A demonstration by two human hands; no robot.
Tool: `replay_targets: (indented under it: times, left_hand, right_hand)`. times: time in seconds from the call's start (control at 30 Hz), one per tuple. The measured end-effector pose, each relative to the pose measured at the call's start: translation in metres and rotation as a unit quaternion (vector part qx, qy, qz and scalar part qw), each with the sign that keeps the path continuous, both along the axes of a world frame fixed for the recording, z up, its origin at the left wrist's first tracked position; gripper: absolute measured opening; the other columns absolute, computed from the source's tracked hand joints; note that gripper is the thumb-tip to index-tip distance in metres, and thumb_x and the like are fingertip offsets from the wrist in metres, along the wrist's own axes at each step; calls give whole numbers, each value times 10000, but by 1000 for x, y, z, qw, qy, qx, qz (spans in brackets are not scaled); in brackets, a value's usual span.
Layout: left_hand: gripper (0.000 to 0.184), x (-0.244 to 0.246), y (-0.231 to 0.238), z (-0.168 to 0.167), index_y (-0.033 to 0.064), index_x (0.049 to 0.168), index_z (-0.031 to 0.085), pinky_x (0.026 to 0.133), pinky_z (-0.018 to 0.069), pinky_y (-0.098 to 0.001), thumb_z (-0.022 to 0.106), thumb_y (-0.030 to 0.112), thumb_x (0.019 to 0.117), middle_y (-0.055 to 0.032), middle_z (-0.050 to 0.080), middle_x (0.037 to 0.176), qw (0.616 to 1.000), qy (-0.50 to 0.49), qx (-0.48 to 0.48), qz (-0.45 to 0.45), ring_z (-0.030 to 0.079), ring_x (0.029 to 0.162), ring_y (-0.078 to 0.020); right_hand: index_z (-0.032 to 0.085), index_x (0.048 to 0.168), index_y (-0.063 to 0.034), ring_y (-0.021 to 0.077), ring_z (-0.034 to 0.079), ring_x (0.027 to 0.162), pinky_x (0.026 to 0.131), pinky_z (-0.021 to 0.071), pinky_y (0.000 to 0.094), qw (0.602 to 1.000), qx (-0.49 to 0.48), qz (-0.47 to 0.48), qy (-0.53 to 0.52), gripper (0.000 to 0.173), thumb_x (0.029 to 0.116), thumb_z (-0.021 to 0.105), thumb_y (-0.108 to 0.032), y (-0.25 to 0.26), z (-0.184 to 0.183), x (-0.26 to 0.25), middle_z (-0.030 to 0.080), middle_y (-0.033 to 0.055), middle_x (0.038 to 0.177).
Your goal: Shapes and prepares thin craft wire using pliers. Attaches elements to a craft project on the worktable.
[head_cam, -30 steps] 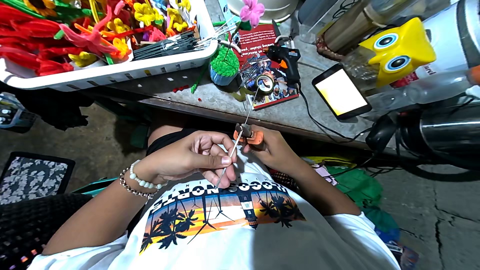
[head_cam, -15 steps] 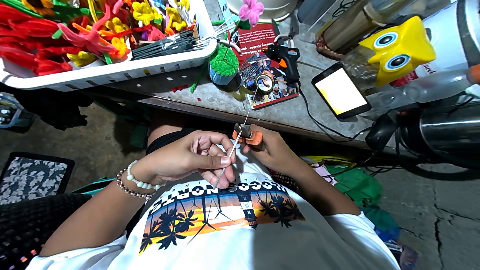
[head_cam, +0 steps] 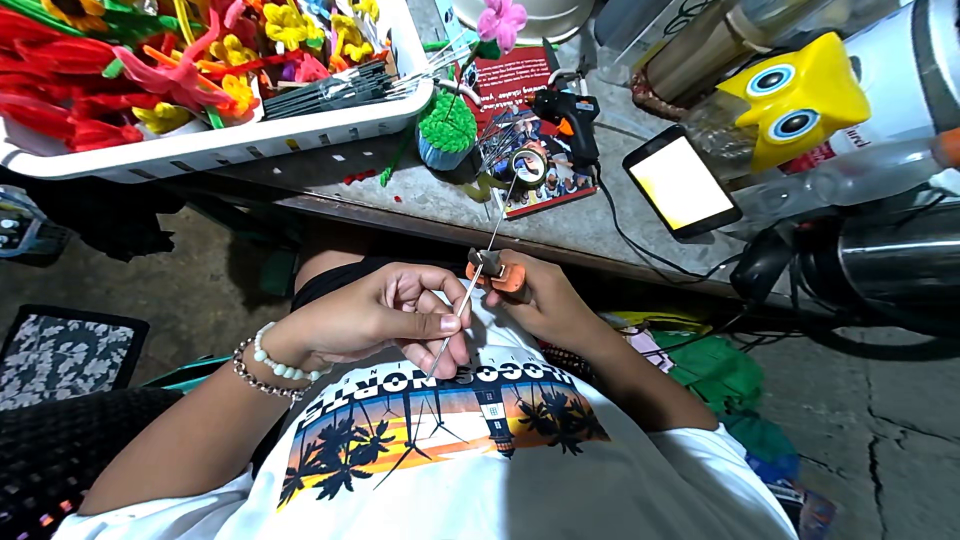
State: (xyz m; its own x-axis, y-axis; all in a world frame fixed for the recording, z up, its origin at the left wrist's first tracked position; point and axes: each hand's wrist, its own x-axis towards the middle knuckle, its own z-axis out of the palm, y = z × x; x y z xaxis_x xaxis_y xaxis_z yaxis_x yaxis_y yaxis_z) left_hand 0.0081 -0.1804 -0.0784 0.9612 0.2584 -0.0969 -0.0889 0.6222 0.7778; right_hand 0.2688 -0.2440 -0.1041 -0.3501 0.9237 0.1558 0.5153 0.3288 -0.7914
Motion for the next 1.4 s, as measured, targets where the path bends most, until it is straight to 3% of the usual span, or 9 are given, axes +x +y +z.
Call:
replay_targets:
  times: [0.4,0.6,0.83,0.93,1.03,1.17,1.3,1.4]
  left_hand:
    - [156,0,0,1,133,1079,638,747,632,-224,509,56,1042,-45,775,907,1000,-3,-16,-8,765,804,-106]
    - [162,-1,0,-1,130,1083,640,756,636,-236,508,46,1039,-42,775,908,1000,-2,-21,-5,766,803,-112]
    - [164,0,0,0,116,1098,640,728,635,-227,509,38,1038,-42,771,899,1000,5,-13,-7,762,787,-107]
    - [164,-1,2,-3,123,1113,628,731,635,-227,503,43,1043,-28,774,904,1000,14,-8,-19,763,789,-102]
    - [158,0,5,-6,138,1100,634,739,639,-236,522,46,1037,-17,773,911,999,22,-2,-27,764,800,-107]
    - [163,4,12,-3,148,1101,642,737,636,-232,526,52,1038,-9,776,915,998,44,25,-28,762,795,-100]
    - [159,9,27,-8,143,1074,659,738,620,-223,522,76,1032,-2,759,879,997,52,57,3,739,773,-81]
    - [154,16,41,-19,128,1042,661,740,605,-226,516,77,1025,5,738,842,993,74,78,52,712,745,-72]
  right_hand:
    - [622,1219,35,44,647,944,865,538,187,1000,4,6,6,346,1005,634,-236,-3,-1,-2,678,88,1054]
    - [619,1233,38,99,669,943,878,552,228,999,32,-2,-18,337,996,638,-200,-4,-4,-3,687,114,1049]
    - [688,1116,11,52,636,885,806,548,191,996,44,-59,44,268,932,719,-182,-4,-14,-9,649,76,961]
    - [692,1108,-28,64,542,1004,869,495,187,997,4,-58,59,292,936,718,-263,-4,-20,-10,496,77,1103]
    - [656,1177,9,91,582,1082,946,513,256,995,-48,-25,82,336,965,672,-252,-4,-27,-9,565,114,1213]
    - [608,1232,34,-9,633,941,871,531,174,990,-83,23,109,335,1012,611,-218,3,-27,-4,684,52,1035]
    - [621,1237,8,40,651,871,821,562,246,990,-109,26,83,341,1016,610,-251,22,-10,9,683,60,976]
    - [676,1099,-38,77,629,740,722,545,304,987,-159,-11,-9,341,999,645,-362,40,4,21,667,36,846]
